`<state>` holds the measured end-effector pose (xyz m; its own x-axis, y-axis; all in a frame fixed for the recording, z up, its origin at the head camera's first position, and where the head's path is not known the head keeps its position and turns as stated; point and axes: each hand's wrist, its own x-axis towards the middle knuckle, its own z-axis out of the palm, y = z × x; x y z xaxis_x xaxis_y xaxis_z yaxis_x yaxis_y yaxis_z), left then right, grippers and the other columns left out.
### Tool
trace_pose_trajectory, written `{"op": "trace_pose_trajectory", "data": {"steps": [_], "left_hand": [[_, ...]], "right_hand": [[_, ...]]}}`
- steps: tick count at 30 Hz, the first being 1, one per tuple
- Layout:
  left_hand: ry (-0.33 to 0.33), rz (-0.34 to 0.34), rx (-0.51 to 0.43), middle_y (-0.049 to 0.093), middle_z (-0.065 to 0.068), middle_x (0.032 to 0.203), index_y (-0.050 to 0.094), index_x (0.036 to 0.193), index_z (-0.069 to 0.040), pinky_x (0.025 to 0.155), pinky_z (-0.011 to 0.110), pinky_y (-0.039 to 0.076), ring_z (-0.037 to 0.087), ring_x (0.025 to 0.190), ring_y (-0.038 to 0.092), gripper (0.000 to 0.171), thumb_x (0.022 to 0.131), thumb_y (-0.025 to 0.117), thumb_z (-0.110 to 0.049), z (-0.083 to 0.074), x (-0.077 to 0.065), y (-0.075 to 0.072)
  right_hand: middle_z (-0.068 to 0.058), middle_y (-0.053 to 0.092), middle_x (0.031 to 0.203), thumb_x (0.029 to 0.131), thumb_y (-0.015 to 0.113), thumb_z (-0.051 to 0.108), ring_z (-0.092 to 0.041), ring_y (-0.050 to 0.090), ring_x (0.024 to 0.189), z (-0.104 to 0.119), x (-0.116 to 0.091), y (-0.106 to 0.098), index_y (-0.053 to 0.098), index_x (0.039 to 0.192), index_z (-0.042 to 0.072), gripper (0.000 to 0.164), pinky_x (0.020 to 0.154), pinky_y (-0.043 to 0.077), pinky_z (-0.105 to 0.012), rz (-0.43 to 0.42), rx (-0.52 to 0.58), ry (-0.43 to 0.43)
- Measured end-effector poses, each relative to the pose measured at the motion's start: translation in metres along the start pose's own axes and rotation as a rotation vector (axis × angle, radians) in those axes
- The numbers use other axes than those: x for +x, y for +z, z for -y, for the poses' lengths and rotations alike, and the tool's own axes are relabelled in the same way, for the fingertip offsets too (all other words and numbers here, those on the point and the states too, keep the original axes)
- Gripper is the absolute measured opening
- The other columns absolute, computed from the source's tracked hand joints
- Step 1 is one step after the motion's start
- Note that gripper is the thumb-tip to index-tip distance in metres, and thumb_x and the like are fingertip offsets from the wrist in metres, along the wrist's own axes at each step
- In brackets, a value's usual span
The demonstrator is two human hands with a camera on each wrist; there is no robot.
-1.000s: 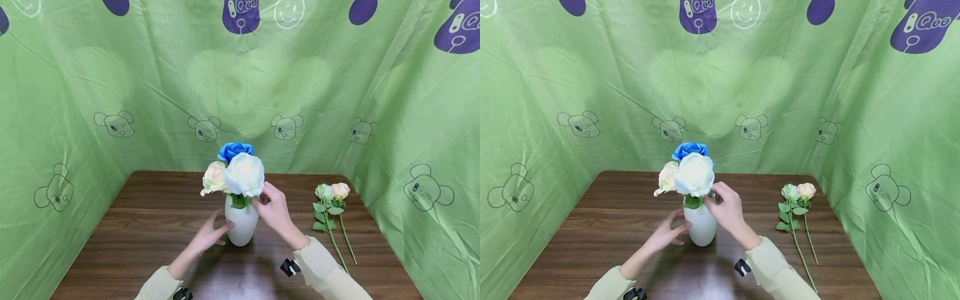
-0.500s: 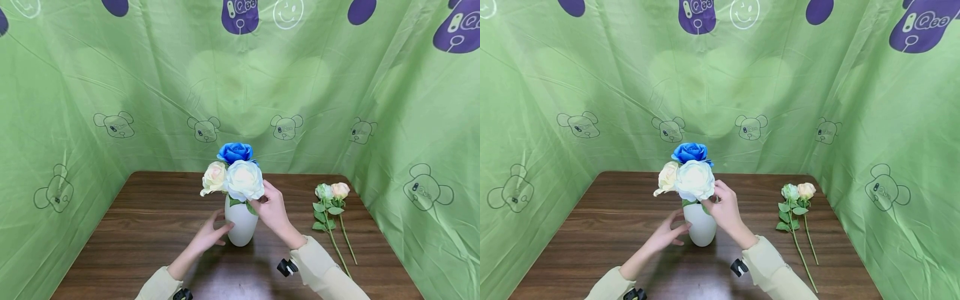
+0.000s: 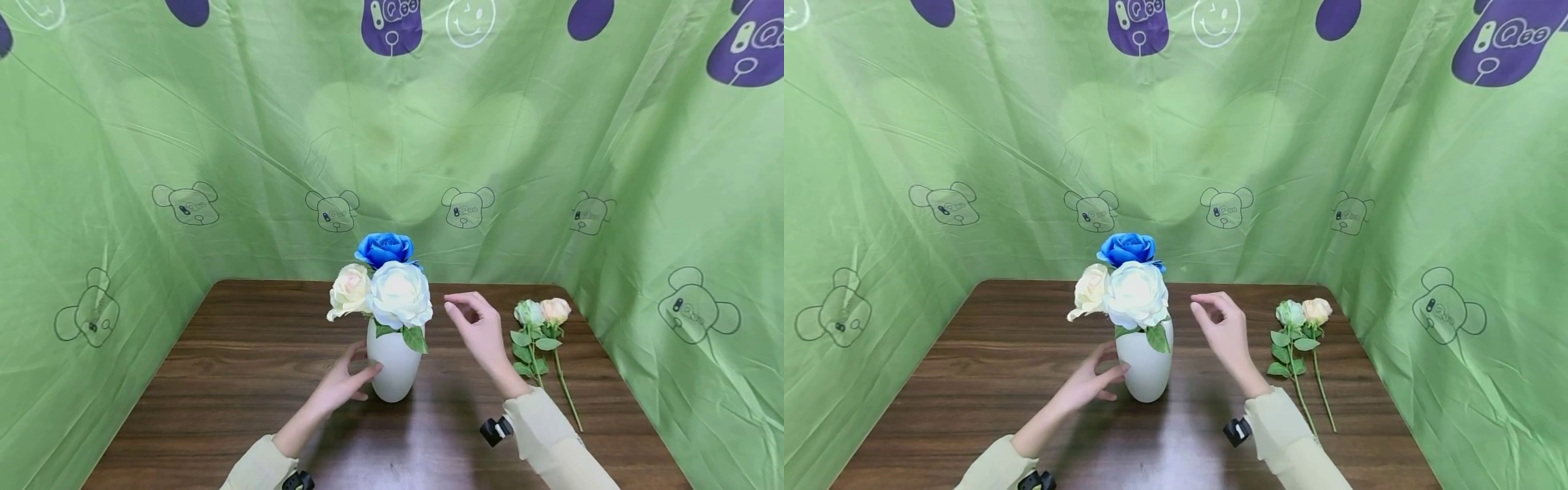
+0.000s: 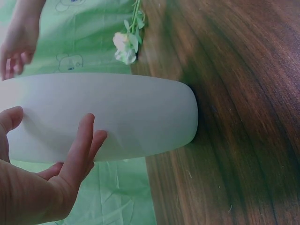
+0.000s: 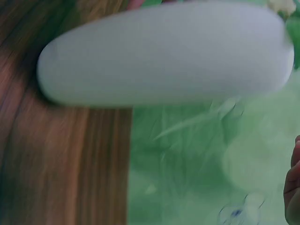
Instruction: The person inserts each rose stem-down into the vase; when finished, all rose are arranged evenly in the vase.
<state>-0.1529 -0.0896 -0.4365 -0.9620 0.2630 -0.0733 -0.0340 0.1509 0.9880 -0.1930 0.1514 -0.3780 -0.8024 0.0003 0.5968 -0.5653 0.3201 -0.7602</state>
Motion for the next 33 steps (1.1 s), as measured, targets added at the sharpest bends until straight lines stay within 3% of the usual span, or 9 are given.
{"op": "trace_pose_trajectory", "data": {"steps": [6, 12, 17, 26, 33], "left_hand": [[-0.006, -0.012, 0.003, 0.033, 0.025, 0.128, 0.027, 0.134, -0.002, 0.055, 0.039, 0.054, 0.039, 0.092, 0.055, 0.068, 0.083, 0.062, -0.03, 0.022, 0.01, -0.002], [0.001, -0.011, 0.017, 0.033, 0.024, 0.129, 0.027, 0.134, -0.003, 0.054, 0.037, 0.054, 0.038, 0.092, 0.055, 0.07, 0.082, 0.062, -0.034, 0.026, 0.012, -0.002], [0.001, -0.005, 0.005, 0.033, 0.026, 0.129, 0.026, 0.134, -0.002, 0.054, 0.038, 0.054, 0.04, 0.092, 0.055, 0.069, 0.083, 0.062, -0.031, 0.02, 0.01, -0.003], [-0.004, 0.002, 0.011, 0.034, 0.028, 0.126, 0.028, 0.132, 0.003, 0.058, 0.042, 0.053, 0.043, 0.093, 0.053, 0.063, 0.085, 0.06, -0.023, -0.007, -0.003, 0.0], [0.0, 0.001, 0.008, 0.035, 0.028, 0.126, 0.028, 0.132, 0.003, 0.057, 0.042, 0.053, 0.042, 0.093, 0.054, 0.062, 0.085, 0.06, -0.022, -0.01, -0.005, 0.001]], "right_hand": [[-0.009, 0.058, 0.075, 0.08, 0.064, 0.003, -0.016, 0.049, 0.061, -0.044, -0.004, -0.015, 0.066, 0.092, 0.0, 0.012, 0.05, 0.041, -0.02, -0.048, -0.081, 0.071], [-0.005, 0.06, 0.081, 0.081, 0.065, 0.013, -0.011, 0.049, 0.065, -0.095, -0.015, -0.029, 0.066, 0.095, 0.005, 0.016, 0.054, 0.041, -0.017, -0.046, -0.191, 0.169], [-0.009, 0.062, 0.087, 0.081, 0.064, 0.01, -0.014, 0.051, 0.069, -0.118, -0.024, -0.041, 0.064, 0.097, 0.001, 0.018, 0.057, 0.043, -0.017, -0.024, -0.224, 0.239], [-0.015, 0.062, 0.095, 0.082, 0.064, 0.014, -0.018, 0.055, 0.071, -0.153, -0.038, -0.064, 0.062, 0.102, 0.001, 0.024, 0.056, 0.044, -0.02, -0.008, -0.349, 0.397], [-0.022, 0.054, 0.107, 0.081, 0.062, 0.015, -0.03, 0.056, 0.08, -0.172, -0.051, -0.081, 0.057, 0.11, -0.002, 0.034, 0.068, 0.044, -0.038, -0.026, -0.464, 0.501]]}}
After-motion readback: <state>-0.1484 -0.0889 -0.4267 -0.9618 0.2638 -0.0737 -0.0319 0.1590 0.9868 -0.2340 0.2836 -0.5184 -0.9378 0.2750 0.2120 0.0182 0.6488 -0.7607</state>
